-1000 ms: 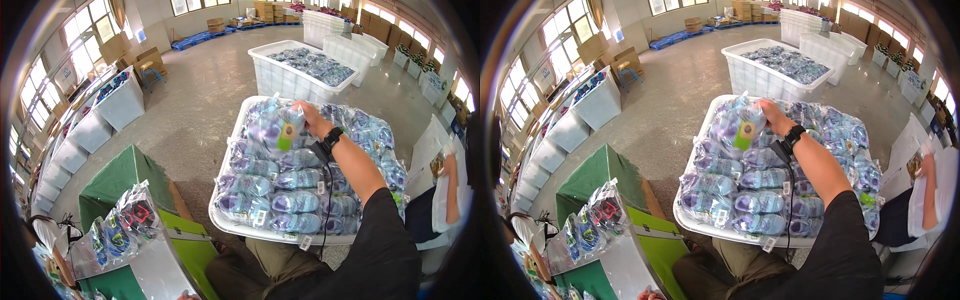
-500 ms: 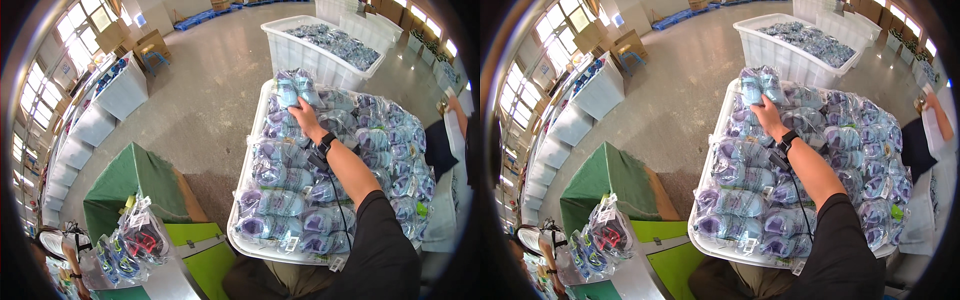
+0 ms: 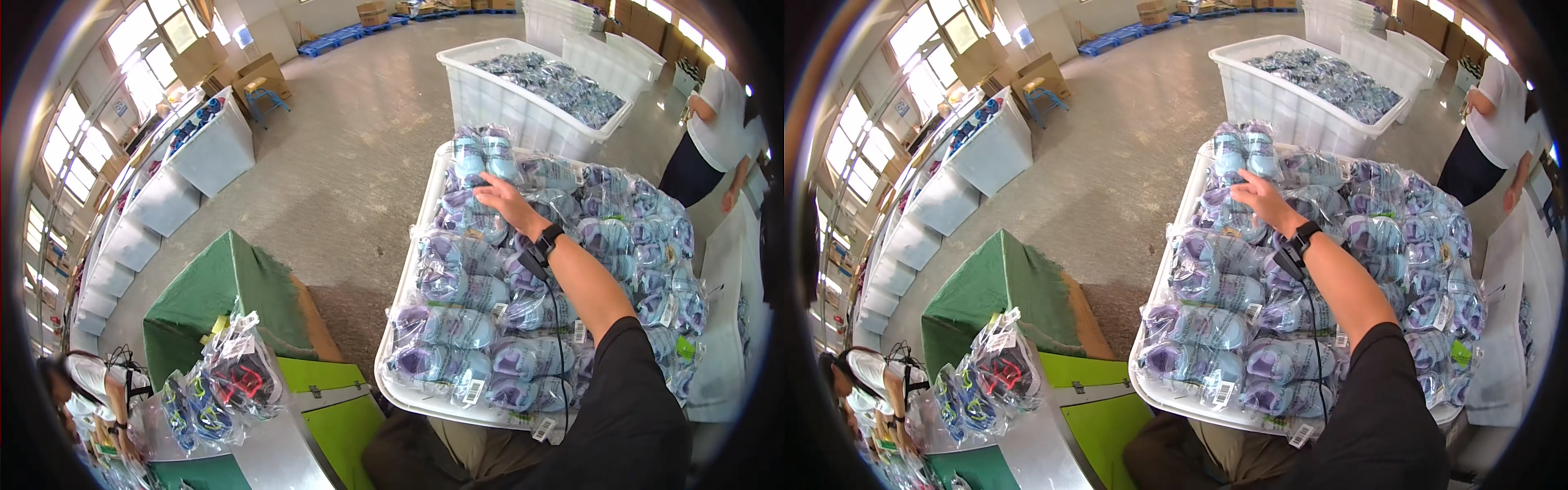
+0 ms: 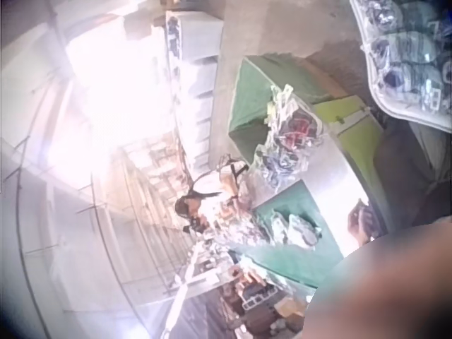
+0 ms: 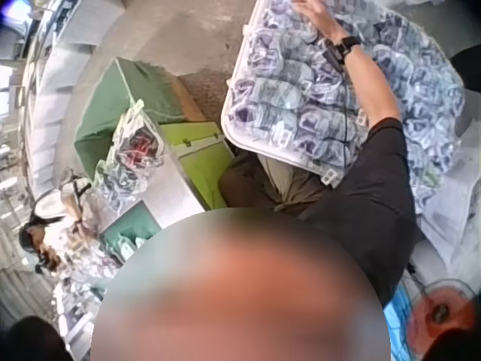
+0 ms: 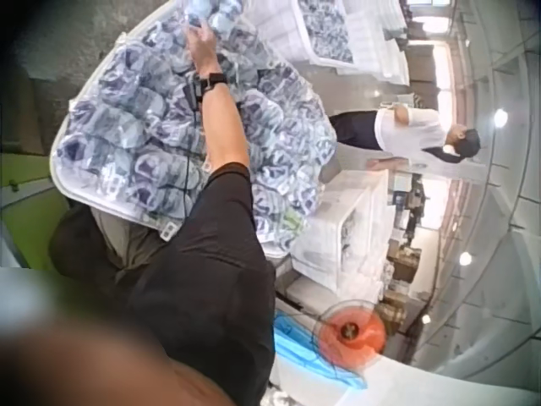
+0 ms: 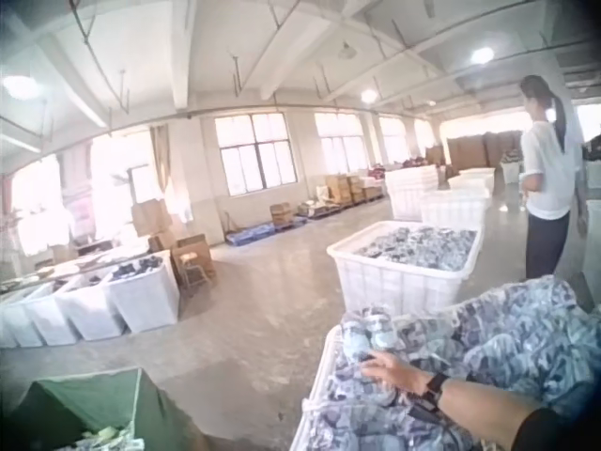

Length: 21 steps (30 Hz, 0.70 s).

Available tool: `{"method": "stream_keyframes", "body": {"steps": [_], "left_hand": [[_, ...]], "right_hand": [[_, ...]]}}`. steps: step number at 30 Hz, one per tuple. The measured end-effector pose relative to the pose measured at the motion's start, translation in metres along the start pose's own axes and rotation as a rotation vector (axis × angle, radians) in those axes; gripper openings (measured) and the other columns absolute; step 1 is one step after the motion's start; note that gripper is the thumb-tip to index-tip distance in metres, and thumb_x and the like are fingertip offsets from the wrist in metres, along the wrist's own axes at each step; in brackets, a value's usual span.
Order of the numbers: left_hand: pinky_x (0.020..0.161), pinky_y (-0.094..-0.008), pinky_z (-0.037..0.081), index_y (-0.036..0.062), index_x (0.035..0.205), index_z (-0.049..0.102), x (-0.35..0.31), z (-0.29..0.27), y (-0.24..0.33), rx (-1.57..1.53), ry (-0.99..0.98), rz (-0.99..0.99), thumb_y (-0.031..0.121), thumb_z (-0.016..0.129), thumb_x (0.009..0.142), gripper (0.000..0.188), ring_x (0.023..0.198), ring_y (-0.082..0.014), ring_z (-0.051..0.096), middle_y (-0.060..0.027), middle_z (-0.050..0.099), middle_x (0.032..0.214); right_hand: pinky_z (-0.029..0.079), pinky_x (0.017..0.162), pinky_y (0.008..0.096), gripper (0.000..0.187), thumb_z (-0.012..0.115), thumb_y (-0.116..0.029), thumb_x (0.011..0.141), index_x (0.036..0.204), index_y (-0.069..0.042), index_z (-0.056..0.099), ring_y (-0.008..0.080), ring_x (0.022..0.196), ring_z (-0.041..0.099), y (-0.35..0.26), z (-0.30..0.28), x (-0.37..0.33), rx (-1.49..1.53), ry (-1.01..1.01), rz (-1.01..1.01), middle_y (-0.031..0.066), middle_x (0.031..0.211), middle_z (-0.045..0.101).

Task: The person picks packaged shoes from a conveyor belt and places them into large white bins. They handle multiple pairs of shoes in plastic packaging, moving them from the belt to bins, and later reposition an empty bin to continue the process.

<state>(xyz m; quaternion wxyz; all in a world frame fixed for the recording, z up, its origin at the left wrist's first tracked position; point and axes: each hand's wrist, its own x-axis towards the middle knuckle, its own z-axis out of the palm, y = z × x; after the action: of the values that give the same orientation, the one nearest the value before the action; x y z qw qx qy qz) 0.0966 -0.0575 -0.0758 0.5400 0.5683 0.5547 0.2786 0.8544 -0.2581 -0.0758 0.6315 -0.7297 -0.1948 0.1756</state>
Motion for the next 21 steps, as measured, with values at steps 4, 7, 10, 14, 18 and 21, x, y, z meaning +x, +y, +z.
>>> {"method": "stream_keyframes", "body": {"steps": [4,7,10,14,18,21], "left_hand": [[0.047,-0.0158,0.039,-0.0014,0.119,0.066,-0.004,0.012,0.021,-0.075,-0.097,0.000,0.002,0.064,0.099,0.020,0.053,-0.0046,0.052,-0.0055,0.066,0.075],[0.060,-0.0192,0.050,-0.0009,0.133,0.062,-0.010,0.010,0.036,-0.197,-0.187,-0.148,0.006,0.065,0.101,0.033,0.071,-0.0089,0.064,-0.0092,0.072,0.095],[0.063,-0.0239,0.055,-0.0023,0.126,0.065,0.000,-0.001,0.044,-0.129,-0.316,-0.167,0.011,0.066,0.101,0.029,0.076,-0.0114,0.066,-0.0101,0.071,0.099],[0.079,-0.0266,0.058,-0.0008,0.134,0.061,0.015,-0.034,0.040,-0.291,-0.494,-0.175,0.014,0.063,0.104,0.033,0.084,-0.0113,0.067,-0.0082,0.071,0.110],[0.088,-0.0300,0.055,0.0025,0.132,0.063,0.043,-0.099,0.032,-0.056,-0.383,0.001,0.015,0.069,0.099,0.036,0.098,-0.0134,0.066,-0.0050,0.071,0.115],[0.095,-0.0399,0.052,0.0014,0.134,0.059,0.074,-0.157,0.020,0.334,0.232,0.325,0.019,0.076,0.088,0.052,0.113,-0.0266,0.064,-0.0144,0.068,0.121]], "right_hand": [[0.046,0.106,0.0325,0.070,0.068,-0.031,0.099,0.155,0.002,0.041,0.0208,0.126,0.060,-0.024,-0.011,-0.040,-0.093,-0.117,-0.063,0.0154,0.136,0.066],[0.050,0.081,0.0286,0.057,0.067,-0.033,0.099,0.144,0.000,0.057,0.0115,0.092,0.061,-0.047,-0.013,-0.080,-0.245,-0.186,-0.098,0.0044,0.107,0.070],[0.051,0.073,0.0272,0.041,0.069,-0.021,0.097,0.131,0.001,0.064,0.0115,0.085,0.063,-0.068,-0.015,-0.125,-0.273,-0.281,-0.055,0.0038,0.098,0.069],[0.054,0.089,0.0336,0.045,0.067,-0.017,0.098,0.138,0.000,0.056,0.0195,0.101,0.067,-0.084,-0.025,-0.195,-0.263,-0.320,-0.079,0.0107,0.115,0.067],[0.052,0.086,0.0329,0.045,0.065,-0.015,0.097,0.139,-0.001,0.053,0.0167,0.091,0.062,-0.106,-0.034,-0.259,-0.265,-0.429,-0.159,0.0092,0.104,0.065],[0.054,0.086,0.0336,0.042,0.065,-0.011,0.095,0.134,0.001,0.059,0.0202,0.092,0.066,-0.128,-0.027,-0.311,-0.301,-0.379,-0.092,0.0113,0.102,0.069]]}}
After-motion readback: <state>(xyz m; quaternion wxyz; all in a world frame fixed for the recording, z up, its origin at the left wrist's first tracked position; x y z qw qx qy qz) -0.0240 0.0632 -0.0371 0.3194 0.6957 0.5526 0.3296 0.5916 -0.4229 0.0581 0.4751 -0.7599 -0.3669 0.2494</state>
